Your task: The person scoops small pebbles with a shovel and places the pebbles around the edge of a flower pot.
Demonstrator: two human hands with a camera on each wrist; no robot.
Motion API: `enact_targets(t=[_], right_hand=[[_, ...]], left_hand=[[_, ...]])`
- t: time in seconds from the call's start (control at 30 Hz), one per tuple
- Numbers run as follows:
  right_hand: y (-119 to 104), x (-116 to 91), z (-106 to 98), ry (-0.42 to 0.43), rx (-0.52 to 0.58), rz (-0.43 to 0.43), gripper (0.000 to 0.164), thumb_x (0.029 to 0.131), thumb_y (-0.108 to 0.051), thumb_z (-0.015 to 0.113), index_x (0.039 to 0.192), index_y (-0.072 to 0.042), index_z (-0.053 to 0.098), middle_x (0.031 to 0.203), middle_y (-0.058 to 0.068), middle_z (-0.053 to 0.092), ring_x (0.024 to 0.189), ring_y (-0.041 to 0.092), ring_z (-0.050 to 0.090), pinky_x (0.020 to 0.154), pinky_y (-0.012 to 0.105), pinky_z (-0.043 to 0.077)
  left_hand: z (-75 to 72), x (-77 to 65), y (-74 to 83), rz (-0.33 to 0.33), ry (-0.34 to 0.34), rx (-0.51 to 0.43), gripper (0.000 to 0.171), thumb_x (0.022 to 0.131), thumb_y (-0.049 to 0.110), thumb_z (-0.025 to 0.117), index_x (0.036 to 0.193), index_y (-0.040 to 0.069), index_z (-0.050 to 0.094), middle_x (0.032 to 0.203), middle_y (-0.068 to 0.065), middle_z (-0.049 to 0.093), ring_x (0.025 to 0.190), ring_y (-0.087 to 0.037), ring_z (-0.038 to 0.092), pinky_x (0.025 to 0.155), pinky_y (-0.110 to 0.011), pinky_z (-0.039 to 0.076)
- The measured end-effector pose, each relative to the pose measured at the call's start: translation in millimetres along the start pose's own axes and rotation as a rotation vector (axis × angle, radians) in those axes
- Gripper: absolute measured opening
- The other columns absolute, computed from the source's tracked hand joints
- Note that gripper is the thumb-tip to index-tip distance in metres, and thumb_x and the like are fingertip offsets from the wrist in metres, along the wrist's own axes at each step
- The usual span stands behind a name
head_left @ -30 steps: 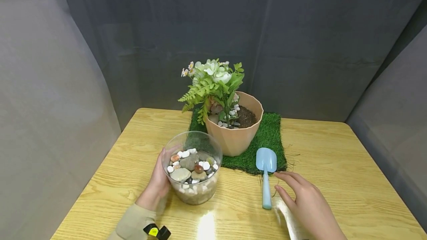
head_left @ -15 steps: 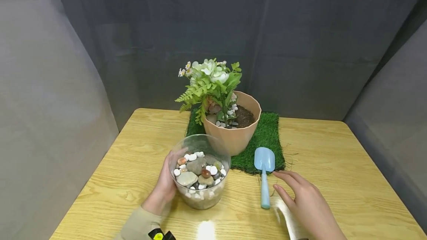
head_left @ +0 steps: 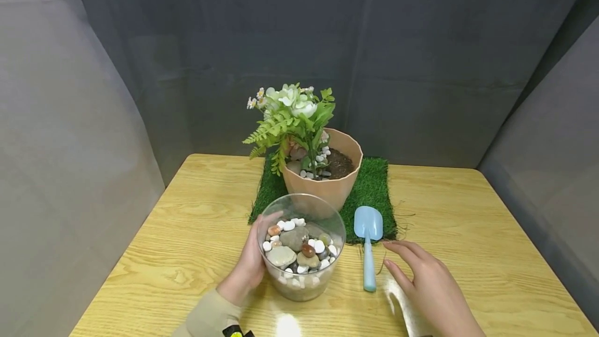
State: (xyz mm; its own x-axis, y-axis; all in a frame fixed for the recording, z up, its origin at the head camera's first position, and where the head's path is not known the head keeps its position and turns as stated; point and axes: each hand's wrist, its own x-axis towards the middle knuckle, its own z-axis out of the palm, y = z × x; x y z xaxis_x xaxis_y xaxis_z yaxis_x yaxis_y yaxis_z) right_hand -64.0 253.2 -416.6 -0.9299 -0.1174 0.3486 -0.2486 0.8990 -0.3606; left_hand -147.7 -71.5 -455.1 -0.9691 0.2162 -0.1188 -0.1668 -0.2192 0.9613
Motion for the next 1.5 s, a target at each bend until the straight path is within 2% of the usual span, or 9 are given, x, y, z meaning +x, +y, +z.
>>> enact_targets(t=[0.17, 0.4, 0.73, 1.03, 1.3, 1.5], right_hand=[[1, -1, 2, 0.001, 0.004, -0.003, 0.031, 0.097, -0.024, 0.074, 0.127, -0.016, 0.072, 0.126, 0.010, 0.071, 0.109, 0.038, 0.071, 0.089, 0.060, 0.057], [2, 0, 3, 0.014, 0.004, -0.021, 0.031, 0.096, -0.022, 0.075, 0.126, -0.015, 0.072, 0.125, 0.011, 0.071, 0.109, 0.038, 0.071, 0.088, 0.060, 0.057], [1, 0, 3, 0.032, -0.003, -0.031, 0.032, 0.094, -0.020, 0.077, 0.125, -0.014, 0.072, 0.125, 0.010, 0.071, 0.109, 0.037, 0.071, 0.088, 0.059, 0.058], [1, 0, 4, 0.038, -0.011, -0.035, 0.032, 0.093, -0.020, 0.078, 0.124, -0.015, 0.073, 0.124, 0.010, 0.072, 0.109, 0.036, 0.071, 0.088, 0.058, 0.058], [0, -3, 4, -0.048, -0.018, 0.029, 0.035, 0.096, -0.027, 0.075, 0.129, -0.015, 0.071, 0.129, 0.010, 0.069, 0.112, 0.037, 0.070, 0.089, 0.059, 0.057], [0, -4, 2, -0.062, -0.027, 0.054, 0.035, 0.096, -0.026, 0.075, 0.130, -0.016, 0.071, 0.129, 0.010, 0.068, 0.110, 0.037, 0.070, 0.089, 0.058, 0.058]], left_hand=[[4.3, 2.1, -2.3, -0.014, -0.027, 0.009, 0.078, 0.107, 0.063, 0.016, 0.157, 0.008, 0.039, 0.171, -0.015, 0.021, 0.155, -0.041, 0.023, 0.128, -0.061, 0.011], [10.4, 2.6, -3.5, -0.020, -0.052, 0.017, 0.076, 0.108, 0.062, 0.017, 0.157, 0.009, 0.040, 0.173, -0.013, 0.017, 0.157, -0.041, 0.017, 0.128, -0.063, 0.006], [15.4, 2.8, -2.8, -0.020, -0.090, 0.015, 0.075, 0.108, 0.060, 0.015, 0.158, 0.009, 0.038, 0.171, -0.015, 0.020, 0.156, -0.041, 0.020, 0.128, -0.061, 0.009], [8.1, 4.9, -6.6, -0.027, -0.139, 0.036, 0.076, 0.108, 0.062, 0.015, 0.160, 0.010, 0.034, 0.172, -0.016, 0.016, 0.157, -0.042, 0.016, 0.128, -0.063, 0.007], [-1.5, 4.9, -9.2, -0.029, -0.210, 0.043, 0.075, 0.108, 0.062, 0.015, 0.164, 0.014, 0.027, 0.174, -0.016, 0.003, 0.159, -0.042, 0.001, 0.126, -0.066, -0.003], [-1.8, 4.8, -11.7, -0.032, -0.202, 0.064, 0.076, 0.107, 0.066, 0.015, 0.164, 0.018, 0.028, 0.174, -0.014, 0.003, 0.160, -0.041, -0.002, 0.125, -0.068, -0.005]])
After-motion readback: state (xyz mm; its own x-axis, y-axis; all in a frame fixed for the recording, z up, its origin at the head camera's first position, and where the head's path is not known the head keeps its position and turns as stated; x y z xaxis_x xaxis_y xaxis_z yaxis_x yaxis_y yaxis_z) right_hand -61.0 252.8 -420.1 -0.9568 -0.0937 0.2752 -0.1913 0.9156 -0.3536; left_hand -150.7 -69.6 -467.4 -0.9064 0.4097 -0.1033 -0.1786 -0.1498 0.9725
